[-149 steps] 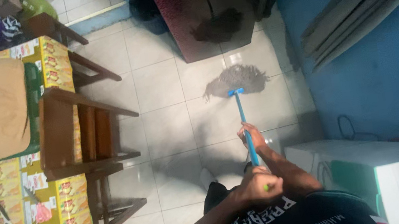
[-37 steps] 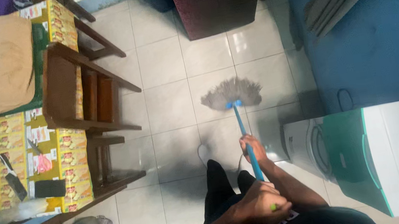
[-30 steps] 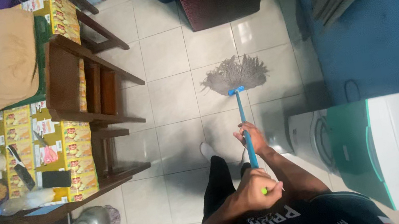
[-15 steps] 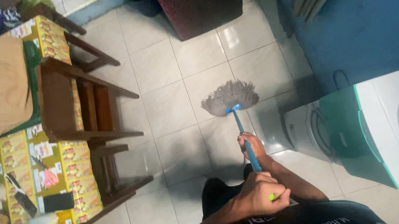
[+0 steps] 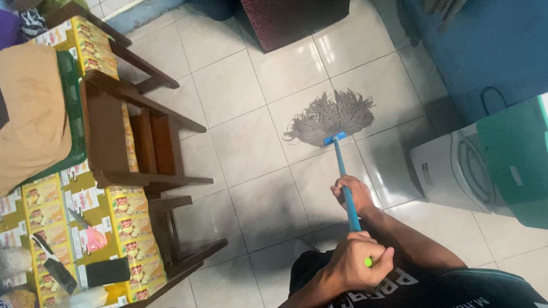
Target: The person mops the tiled floor using a mop, moving it back and forth across different sections of the room.
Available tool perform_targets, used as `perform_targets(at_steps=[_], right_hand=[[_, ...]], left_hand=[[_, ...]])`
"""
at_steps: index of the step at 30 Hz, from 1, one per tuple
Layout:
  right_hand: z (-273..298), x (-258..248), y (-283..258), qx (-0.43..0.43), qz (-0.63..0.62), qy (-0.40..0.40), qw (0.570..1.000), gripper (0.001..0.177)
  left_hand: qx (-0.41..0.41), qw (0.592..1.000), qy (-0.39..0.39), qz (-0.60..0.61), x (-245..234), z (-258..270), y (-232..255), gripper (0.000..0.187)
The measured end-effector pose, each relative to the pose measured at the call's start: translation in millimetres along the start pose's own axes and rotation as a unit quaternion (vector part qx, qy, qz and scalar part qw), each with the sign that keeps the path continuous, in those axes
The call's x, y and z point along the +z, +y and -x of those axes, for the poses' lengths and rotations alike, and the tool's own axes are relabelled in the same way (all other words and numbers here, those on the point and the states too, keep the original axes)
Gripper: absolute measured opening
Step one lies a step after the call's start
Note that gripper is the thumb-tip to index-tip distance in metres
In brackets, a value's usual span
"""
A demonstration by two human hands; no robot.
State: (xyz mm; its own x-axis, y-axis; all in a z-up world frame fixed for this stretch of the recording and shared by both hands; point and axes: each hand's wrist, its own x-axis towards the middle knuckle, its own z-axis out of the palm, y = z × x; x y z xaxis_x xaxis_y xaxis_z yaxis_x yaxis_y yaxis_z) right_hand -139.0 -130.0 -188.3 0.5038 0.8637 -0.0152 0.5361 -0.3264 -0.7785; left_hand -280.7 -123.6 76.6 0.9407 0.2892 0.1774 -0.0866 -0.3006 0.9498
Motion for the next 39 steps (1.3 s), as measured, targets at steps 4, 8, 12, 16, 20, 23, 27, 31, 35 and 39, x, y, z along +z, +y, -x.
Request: perform_targets(at_steps=[4,8,12,16,20,23,27,31,35,39], right_hand=[[18.0,8.0,-17.1,0.014,0.060,-0.032,0.998,0.025],[46.1,21.6,-22.9,0.007,0.040,-0.046,0.998,0.032],[41.2,37.9,-20.2,0.001,0.029,-0.011,1.000,0.035],[33.5,51.9,-24.5,-0.019,-0.027,0.032,0.999,0.034],[30.7,54.4,-41.7,-0.059,-0.017,0.044,0.997,0.032],[49.1,54.3,-70.3,0.079,0.005,-0.005,0.997,0.028],[82.9,60.0,-77.8,0.113,0.072,-0.042,0.990,0.034],[119.3,68.8,-55.2,0.009,0.033,-0.010,0.999,0.023],[116.9,83.2,-45.2,0.054,0.027,0.036,0.998,0.034],[86.3,103.2,-47.0,0.160,-0.057,0.177,0.969,0.031]], left_hand=[[-0.026,0.998,-0.054,0.027,-18.3,21.5,11.2,0.049],[0.013,0.993,-0.107,0.045,-24.5,40.1,7.8,0.047],[0.023,0.987,-0.131,0.086,-22.7,47.4,-14.3,0.046],[0.078,0.996,-0.031,0.035,-28.3,66.3,-21.3,0.043],[0.030,0.999,0.028,0.008,-35.1,84.1,-7.4,0.045],[0.006,0.999,0.052,0.002,-40.5,92.6,14.4,0.046],[0.015,1.000,0.025,0.006,-47.2,110.6,29.7,0.049],[0.066,0.992,-0.089,0.064,-32.3,134.4,11.0,0.046],[0.141,0.983,-0.060,0.097,15.1,144.9,-37.3,0.044],[0.105,0.993,0.050,-0.006,11.6,152.8,-53.4,0.049]])
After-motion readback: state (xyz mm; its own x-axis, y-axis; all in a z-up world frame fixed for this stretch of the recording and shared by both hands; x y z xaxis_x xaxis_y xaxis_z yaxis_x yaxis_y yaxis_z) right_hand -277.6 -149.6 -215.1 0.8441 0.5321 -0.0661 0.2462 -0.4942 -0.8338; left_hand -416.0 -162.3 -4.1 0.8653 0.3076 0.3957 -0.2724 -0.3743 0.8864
